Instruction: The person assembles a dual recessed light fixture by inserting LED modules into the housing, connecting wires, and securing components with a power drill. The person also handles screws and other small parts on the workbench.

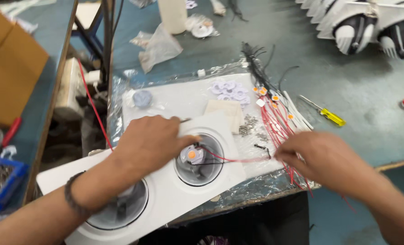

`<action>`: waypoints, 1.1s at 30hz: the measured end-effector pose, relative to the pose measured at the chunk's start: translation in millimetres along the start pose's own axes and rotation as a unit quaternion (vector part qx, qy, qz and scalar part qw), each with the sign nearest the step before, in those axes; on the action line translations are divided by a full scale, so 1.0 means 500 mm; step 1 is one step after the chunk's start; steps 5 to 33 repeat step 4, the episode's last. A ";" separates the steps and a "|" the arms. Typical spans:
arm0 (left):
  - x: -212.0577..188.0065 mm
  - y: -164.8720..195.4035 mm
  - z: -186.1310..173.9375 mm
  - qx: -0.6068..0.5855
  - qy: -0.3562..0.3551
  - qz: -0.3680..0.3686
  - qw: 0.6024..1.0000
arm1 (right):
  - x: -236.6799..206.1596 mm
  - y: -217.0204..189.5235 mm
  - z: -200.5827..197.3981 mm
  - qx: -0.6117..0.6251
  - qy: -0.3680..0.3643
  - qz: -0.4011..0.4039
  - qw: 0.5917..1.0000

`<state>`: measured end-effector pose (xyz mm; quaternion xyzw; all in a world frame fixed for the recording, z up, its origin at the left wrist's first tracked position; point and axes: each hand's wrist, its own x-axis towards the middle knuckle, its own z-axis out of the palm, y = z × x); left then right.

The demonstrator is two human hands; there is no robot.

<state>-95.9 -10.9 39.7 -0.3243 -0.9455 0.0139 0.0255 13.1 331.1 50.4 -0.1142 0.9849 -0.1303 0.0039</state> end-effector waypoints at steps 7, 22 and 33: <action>-0.019 0.060 -0.055 -0.016 0.023 0.019 0.999 | -0.056 0.016 0.141 0.050 -0.116 0.058 0.990; -0.019 0.060 -0.055 -0.016 0.023 0.019 0.999 | -0.056 0.016 0.141 0.050 -0.116 0.058 0.990; -0.019 0.060 -0.055 -0.016 0.023 0.019 0.999 | -0.056 0.016 0.141 0.050 -0.116 0.058 0.990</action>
